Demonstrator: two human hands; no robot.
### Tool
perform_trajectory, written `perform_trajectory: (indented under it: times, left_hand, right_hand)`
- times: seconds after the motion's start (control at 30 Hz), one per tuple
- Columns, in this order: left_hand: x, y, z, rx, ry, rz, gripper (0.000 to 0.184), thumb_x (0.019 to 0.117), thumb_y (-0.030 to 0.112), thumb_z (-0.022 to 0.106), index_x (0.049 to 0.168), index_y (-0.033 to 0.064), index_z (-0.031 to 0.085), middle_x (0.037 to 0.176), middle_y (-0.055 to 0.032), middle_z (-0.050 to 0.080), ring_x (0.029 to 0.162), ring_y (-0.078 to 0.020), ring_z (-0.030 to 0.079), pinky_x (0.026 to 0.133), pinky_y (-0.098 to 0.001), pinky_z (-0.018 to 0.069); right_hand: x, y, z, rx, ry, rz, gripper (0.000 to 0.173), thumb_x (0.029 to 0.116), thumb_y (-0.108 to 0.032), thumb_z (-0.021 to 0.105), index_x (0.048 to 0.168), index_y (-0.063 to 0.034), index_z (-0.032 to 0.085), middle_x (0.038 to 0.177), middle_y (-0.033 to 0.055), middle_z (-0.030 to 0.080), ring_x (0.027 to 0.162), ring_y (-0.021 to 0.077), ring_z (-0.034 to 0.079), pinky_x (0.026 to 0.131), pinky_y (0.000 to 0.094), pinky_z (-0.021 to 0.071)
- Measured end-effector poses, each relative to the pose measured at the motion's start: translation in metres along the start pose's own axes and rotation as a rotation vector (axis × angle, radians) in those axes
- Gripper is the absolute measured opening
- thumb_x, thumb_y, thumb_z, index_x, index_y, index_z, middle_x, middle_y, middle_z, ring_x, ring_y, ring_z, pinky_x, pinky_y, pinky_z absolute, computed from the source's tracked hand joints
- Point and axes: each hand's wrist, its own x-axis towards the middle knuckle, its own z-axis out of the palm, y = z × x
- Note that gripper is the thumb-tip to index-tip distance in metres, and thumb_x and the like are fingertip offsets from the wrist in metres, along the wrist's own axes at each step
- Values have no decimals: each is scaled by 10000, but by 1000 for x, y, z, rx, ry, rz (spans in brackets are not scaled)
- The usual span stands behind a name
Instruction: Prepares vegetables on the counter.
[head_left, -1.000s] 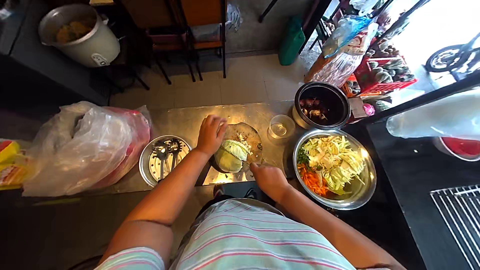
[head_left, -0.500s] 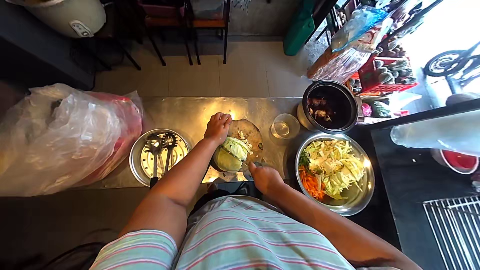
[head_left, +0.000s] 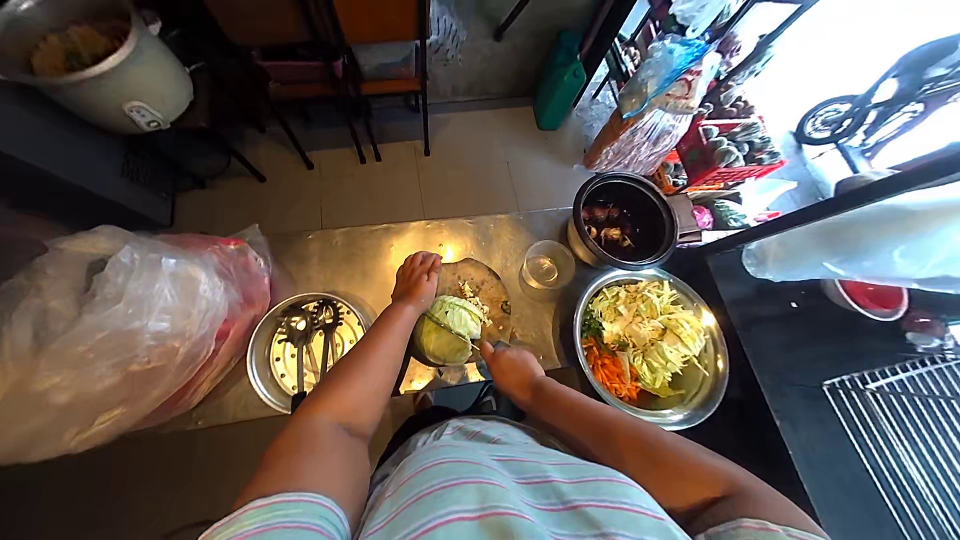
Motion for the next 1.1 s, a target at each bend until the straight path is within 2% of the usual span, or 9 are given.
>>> perform_trajectory:
  times: [0.23, 0.43, 0.57, 0.67, 0.73, 0.83, 0.93, 1.0, 1.1]
  left_hand:
    - [5, -1, 4, 53, -23, -17, 520, 1133, 366, 226, 1383, 134, 618, 1431, -127, 579, 1392, -311, 491, 1169, -530, 370]
    - [15, -11, 9, 94, -75, -66, 511, 1132, 370, 247, 1411, 139, 608, 1462, -141, 558, 1428, -307, 462, 1209, -509, 329]
    - [-9, -11, 13, 11, 220, 37, 510, 1120, 362, 265, 1341, 109, 649, 1393, -177, 589, 1360, -359, 508, 1168, -559, 356]
    - [-68, 21, -3, -127, 351, -272, 527, 1067, 442, 488, 1346, 5, 585, 1352, -245, 571, 1309, -394, 524, 1131, -536, 416]
    - [-115, 41, 2, -244, 294, -509, 788, 929, 573, 671, 1374, -58, 514, 1362, -291, 534, 1300, -407, 519, 1125, -505, 431]
    - [-147, 63, 29, -245, 167, -562, 1035, 717, 658, 834, 1385, -55, 492, 1418, -307, 490, 1348, -426, 479, 1140, -501, 420]
    - [-143, 67, 32, -94, 57, -489, 954, 720, 596, 846, 1393, -1, 527, 1491, -272, 452, 1405, -421, 435, 1131, -489, 432]
    - [-133, 64, 19, -18, -84, -432, 873, 739, 533, 831, 1398, 45, 533, 1531, -240, 420, 1451, -394, 390, 1170, -466, 400]
    - [-121, 54, -6, 61, -274, -318, 836, 763, 479, 823, 1442, 110, 506, 1543, -178, 423, 1437, -358, 418, 1148, -501, 418]
  right_hand:
    - [14, 3, 6, 11, -29, 5, 363, 1095, -104, 344, 1440, -91, 457, 1144, 245, 676, 1087, 453, 681, 841, 614, 564]
    - [43, 9, 23, 80, -19, 0, 371, 1088, -118, 390, 1449, -91, 468, 1161, 256, 679, 1122, 463, 668, 886, 633, 549]
    - [40, 12, 27, 49, 1, -23, 366, 1090, -123, 382, 1448, -92, 455, 1117, 254, 687, 1077, 464, 682, 860, 633, 552]
    - [35, 12, 32, 105, 44, 16, 386, 1099, -152, 376, 1474, -97, 452, 1126, 249, 692, 1076, 458, 686, 874, 628, 552]
    - [30, 12, 39, 169, 62, 70, 405, 1106, -172, 354, 1496, -98, 433, 1149, 236, 692, 1076, 446, 692, 877, 618, 556]
    - [25, 18, 41, 211, 108, 119, 392, 1114, -212, 340, 1469, -93, 456, 1131, 223, 704, 1056, 434, 703, 859, 614, 561]
    - [20, 13, 37, 189, 98, 135, 381, 1111, -193, 338, 1460, -93, 452, 1130, 225, 703, 1063, 437, 701, 852, 619, 558]
    - [13, 7, 32, 194, 83, 148, 380, 1106, -176, 334, 1459, -92, 447, 1139, 230, 700, 1073, 441, 697, 854, 624, 554]
    - [-2, -5, 23, 220, 102, 142, 372, 1116, -186, 323, 1443, -70, 457, 1153, 224, 695, 1079, 423, 699, 872, 599, 562]
